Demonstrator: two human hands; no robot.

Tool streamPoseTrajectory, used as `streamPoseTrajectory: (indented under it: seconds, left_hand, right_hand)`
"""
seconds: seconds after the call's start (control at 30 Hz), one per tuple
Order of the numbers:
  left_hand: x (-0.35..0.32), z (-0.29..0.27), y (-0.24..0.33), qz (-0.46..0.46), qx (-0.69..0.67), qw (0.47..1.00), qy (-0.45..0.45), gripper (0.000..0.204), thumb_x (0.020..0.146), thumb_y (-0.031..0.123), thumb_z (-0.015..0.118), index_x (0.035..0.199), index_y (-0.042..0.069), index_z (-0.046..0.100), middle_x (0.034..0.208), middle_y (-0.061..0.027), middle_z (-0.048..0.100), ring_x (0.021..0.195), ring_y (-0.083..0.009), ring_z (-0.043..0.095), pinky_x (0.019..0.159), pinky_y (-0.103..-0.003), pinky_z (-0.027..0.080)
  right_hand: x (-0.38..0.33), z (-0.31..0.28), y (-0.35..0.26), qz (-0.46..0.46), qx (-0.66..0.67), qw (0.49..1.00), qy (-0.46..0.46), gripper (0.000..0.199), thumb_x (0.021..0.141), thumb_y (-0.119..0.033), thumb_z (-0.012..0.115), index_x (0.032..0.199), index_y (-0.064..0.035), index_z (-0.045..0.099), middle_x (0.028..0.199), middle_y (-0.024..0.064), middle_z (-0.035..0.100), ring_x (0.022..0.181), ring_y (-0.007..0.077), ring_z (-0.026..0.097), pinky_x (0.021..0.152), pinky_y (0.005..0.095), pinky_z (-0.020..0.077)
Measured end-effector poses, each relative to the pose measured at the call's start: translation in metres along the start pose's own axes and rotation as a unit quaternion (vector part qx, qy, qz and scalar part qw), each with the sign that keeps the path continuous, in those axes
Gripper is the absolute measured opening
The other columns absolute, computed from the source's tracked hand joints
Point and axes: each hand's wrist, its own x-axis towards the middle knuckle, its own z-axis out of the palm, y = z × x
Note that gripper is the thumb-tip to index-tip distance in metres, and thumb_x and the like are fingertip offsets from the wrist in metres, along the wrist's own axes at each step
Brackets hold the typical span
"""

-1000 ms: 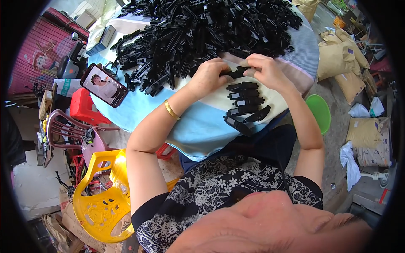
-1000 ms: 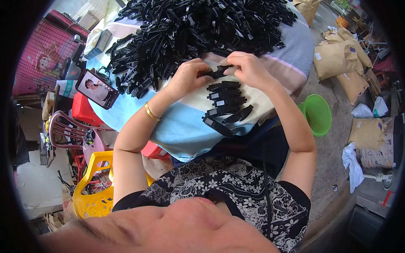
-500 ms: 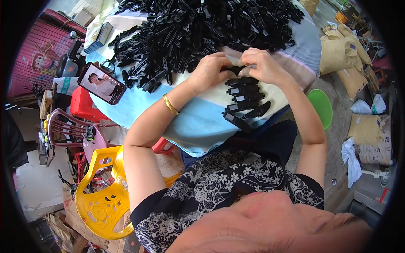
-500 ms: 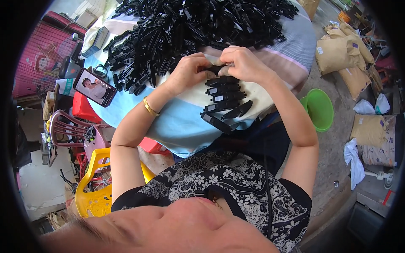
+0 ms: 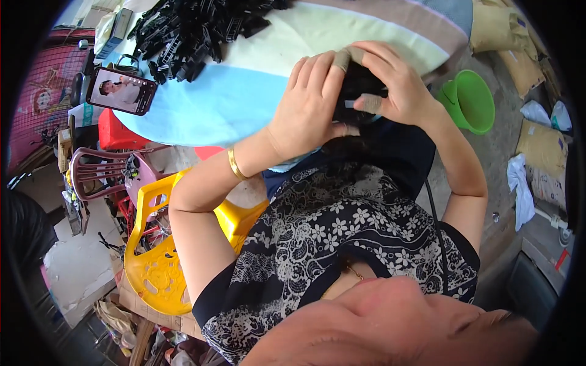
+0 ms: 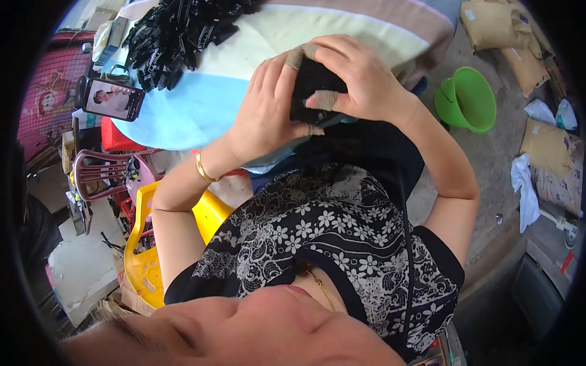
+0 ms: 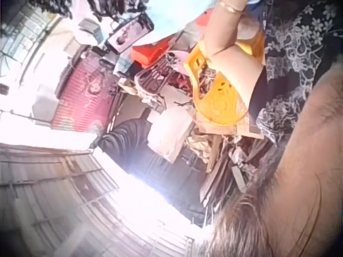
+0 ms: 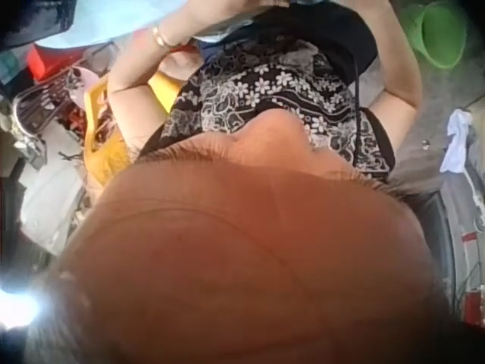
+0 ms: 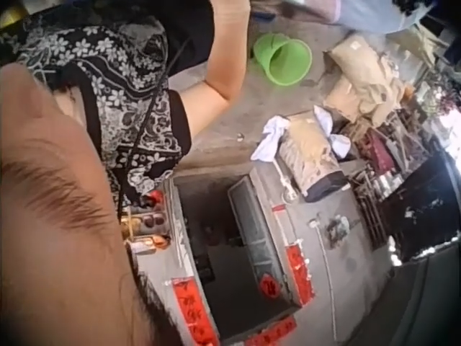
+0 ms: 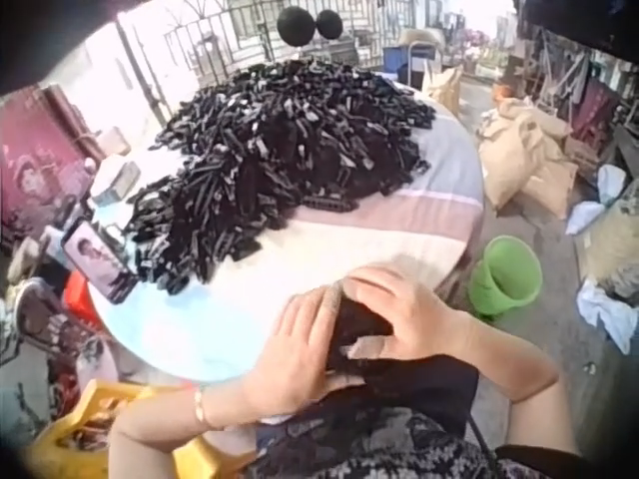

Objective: Assembling small black plastic components by snapping pieces together.

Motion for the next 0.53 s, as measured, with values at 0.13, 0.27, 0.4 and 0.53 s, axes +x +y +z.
streamPoseTrajectory:
  seconds: [0.13,0.27,0.4,0.53]
  left_hand:
    - [-0.02,0.017,0.014,0.09,0.219,0.971,0.026,0.064,0.074,0.019,0.062,0.132,0.0,0.045,0.128,-0.0206,0.048,0.118,-0.0349,0.048,0.104,-0.052,0.034]
    - [-0.061,0.059,0.008,0.228,0.214,0.947,0.067,0.037,0.084,0.022,0.053,0.12,0.023,0.058,0.128,-0.0132,0.054,0.117,-0.0295,0.053,0.105,-0.055,0.033]
    - [-0.088,0.097,-0.023,0.296,0.141,0.944,-0.036,0.037,0.081,0.019,0.054,0.118,0.016,0.059,0.123,-0.0113,0.057,0.119,-0.0266,0.052,0.105,-0.046,0.036]
    - [-0.102,0.177,-0.054,0.141,0.013,0.881,-0.452,0.052,0.074,0.014,0.058,0.125,0.011,0.053,0.116,-0.0144,0.054,0.12,-0.0286,0.046,0.109,-0.041,0.034]
  right_hand:
    - [-0.034,0.003,-0.016,-0.042,-0.08,0.996,0.022,0.059,0.077,-0.047,0.07,0.11,-0.0003,0.057,0.126,0.0157,0.052,0.116,0.0329,0.052,0.1,0.043,0.0413]
    - [-0.078,0.012,-0.022,-0.082,-0.133,0.988,0.01,0.054,0.076,-0.041,0.07,0.12,-0.0131,0.059,0.132,0.0093,0.053,0.123,0.0262,0.049,0.108,0.0449,0.0335]
    - [-0.1,-0.009,-0.03,0.017,-0.109,0.99,-0.091,0.052,0.076,-0.039,0.069,0.117,-0.0087,0.06,0.13,0.0123,0.054,0.122,0.0303,0.05,0.103,0.0458,0.0379]
    - [-0.147,-0.006,-0.012,0.256,0.009,0.965,0.05,0.033,0.08,-0.017,0.068,0.109,-0.0017,0.064,0.123,0.015,0.058,0.114,0.0308,0.056,0.097,0.0397,0.0444]
